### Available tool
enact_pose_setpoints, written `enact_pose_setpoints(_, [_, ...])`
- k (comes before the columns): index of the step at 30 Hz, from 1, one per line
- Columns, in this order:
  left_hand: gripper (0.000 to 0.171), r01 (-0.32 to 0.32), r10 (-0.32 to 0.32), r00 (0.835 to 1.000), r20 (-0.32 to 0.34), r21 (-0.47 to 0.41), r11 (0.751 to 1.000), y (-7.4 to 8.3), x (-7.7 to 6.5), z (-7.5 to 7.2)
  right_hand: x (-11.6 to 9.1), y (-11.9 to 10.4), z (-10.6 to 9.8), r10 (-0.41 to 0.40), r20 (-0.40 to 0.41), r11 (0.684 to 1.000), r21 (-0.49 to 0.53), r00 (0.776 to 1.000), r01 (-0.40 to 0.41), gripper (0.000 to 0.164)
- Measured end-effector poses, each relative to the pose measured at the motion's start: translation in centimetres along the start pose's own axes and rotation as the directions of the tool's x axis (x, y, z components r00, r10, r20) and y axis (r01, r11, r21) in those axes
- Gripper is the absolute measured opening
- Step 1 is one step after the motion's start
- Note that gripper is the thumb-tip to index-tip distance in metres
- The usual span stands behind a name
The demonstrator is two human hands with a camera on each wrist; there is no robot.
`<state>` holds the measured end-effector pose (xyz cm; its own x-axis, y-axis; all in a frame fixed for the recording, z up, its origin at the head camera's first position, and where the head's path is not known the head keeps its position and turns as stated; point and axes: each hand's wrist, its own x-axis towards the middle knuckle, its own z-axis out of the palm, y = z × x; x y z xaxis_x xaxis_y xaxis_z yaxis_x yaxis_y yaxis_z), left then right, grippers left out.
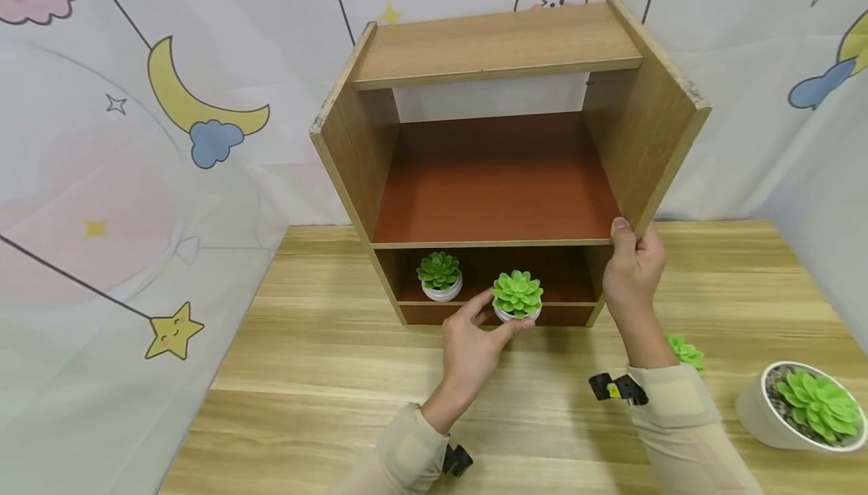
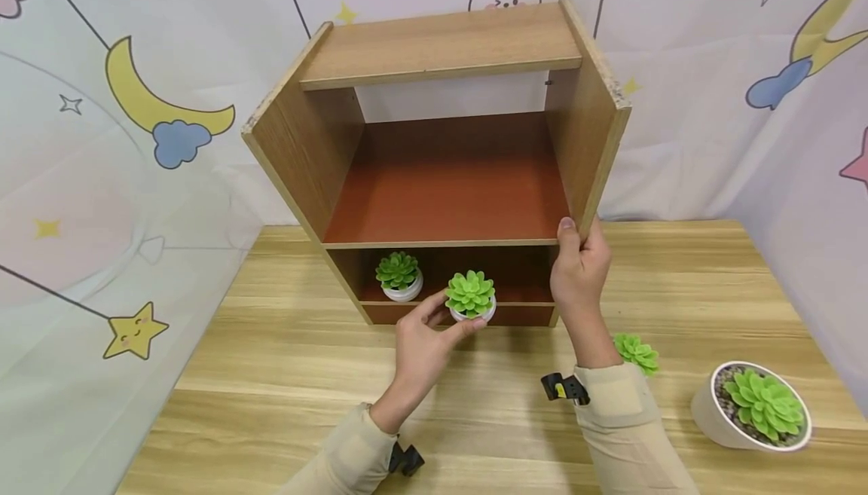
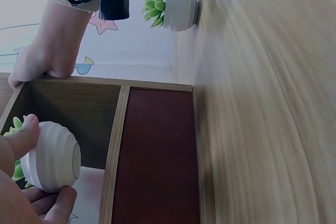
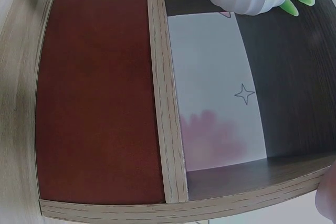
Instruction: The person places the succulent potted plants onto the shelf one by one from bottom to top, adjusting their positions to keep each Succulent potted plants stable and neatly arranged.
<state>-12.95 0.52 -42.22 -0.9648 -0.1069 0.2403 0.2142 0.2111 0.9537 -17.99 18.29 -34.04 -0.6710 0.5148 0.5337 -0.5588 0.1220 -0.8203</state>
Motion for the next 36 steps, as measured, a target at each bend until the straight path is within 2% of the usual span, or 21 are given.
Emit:
enact_pose_setpoints(4, [0.064,0.002,-0.002,1.000,-0.006,-0.009,1.000,0.0,0.1,0.3,0.0,0.0,0.0,-0.004,0.005,1.000,-0.001,1.000,0.004,0.020])
enact_pose_setpoints(14, [0.069,0.061,-0.060,0.998,0.014,-0.045,0.997,-0.4,0.2,0.8,-0.2,-0.3,-0.1,0.021,0.010,1.000,-0.024,1.000,-0.020,0.023])
enact_pose_setpoints(22, [0.069,0.046,-0.045,0.998,0.034,-0.032,0.998,-0.4,0.3,1.2,-0.3,-0.3,-0.6,0.033,0.005,0.998,-0.044,0.999,-0.032,0.020])
enact_pose_setpoints(26, [0.068,0.029,-0.028,0.999,0.038,-0.021,0.999,-0.4,0.7,1.4,-0.2,-0.1,-0.6,0.021,-0.001,1.000,-0.015,1.000,-0.021,0.020])
enact_pose_setpoints(36, [0.062,-0.015,0.018,0.999,0.043,-0.063,0.998,-0.2,1.4,1.5,-0.1,0.0,-0.4,0.015,0.018,1.000,-0.009,1.000,-0.015,0.017])
